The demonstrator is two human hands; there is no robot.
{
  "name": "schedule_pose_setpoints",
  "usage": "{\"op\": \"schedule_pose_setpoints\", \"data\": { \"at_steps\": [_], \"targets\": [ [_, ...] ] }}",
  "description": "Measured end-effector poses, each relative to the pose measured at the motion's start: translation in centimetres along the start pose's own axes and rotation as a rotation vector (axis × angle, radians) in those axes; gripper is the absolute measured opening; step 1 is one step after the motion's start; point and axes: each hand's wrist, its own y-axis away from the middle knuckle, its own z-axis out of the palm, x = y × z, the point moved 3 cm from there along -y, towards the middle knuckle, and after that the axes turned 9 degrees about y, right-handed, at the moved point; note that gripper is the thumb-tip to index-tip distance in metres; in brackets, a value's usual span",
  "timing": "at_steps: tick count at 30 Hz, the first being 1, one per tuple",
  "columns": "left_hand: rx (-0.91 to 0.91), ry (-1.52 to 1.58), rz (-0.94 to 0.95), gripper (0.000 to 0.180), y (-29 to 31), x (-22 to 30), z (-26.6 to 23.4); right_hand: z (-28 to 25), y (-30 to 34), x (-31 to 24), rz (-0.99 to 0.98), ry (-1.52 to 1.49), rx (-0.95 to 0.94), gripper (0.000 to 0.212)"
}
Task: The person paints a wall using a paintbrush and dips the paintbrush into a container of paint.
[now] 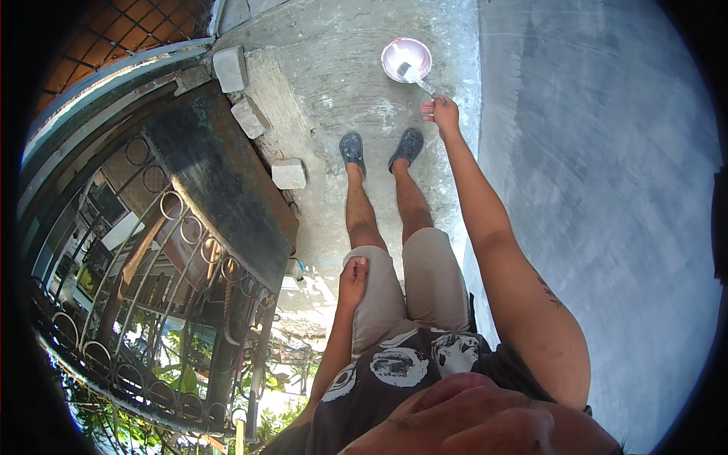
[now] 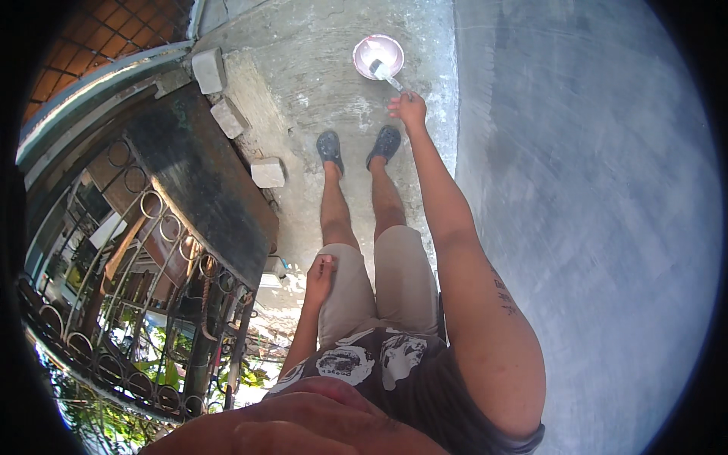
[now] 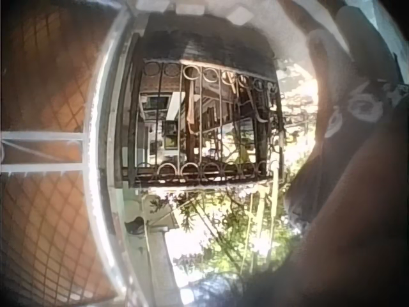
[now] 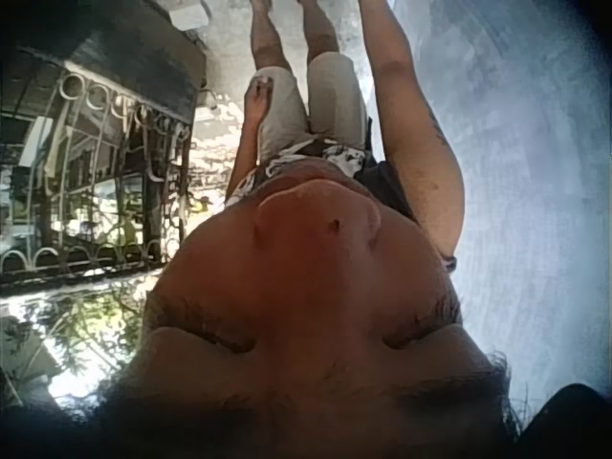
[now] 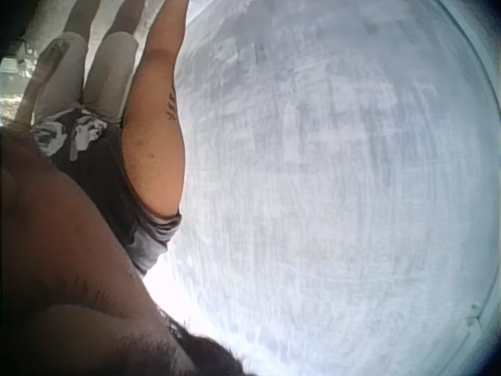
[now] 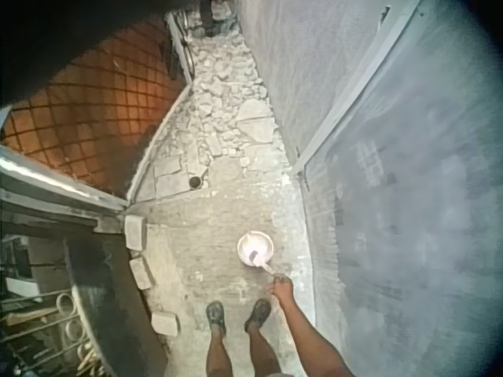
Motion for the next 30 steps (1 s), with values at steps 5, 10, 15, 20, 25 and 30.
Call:
{"op": "schedule_pose_setpoints", "data": {
  "at_steps": [5, 10, 15, 20, 25, 30],
  "targets": [
    [-0.053, -0.038, -0.063, 0.032, 0.1, -0.3, 0.0, 0.6, -0.6, 1.8, 0.128, -0.086, 0.037, 0.039],
    [-0.047, -0.077, -0.086, 0.033, 0.2, -0.2, 0.0, 0.6, 0.4, 3.0, 0.246, -0.140, 0.164, 0.041],
    [-0.002, -0.027, -0.035, 0.033, 0.1, 0.2, 0.4, -0.5, 1.6, 3.2, 0.204, -0.141, 0.193, 0.045],
    [0.015, -0.003, 0.017, 0.033, 0.0, 0.4, 0.4, -2.9, 3.5, 3.6, 0.197, -0.089, 0.184, 0.044],
    [0.009, -0.020, -0.021, 0.033, 0.0, 0.4, 0.1, -4.0, 5.7, 2.3, 0.031, -0.139, 0.098, 0.040],
    [0.001, -0.040, -0.007, 0.033, -0.3, 0.3, 0.3, -2.1, 5.7, 0.0, -0.253, 0.183, 0.108, 0.035]
  ]
}}
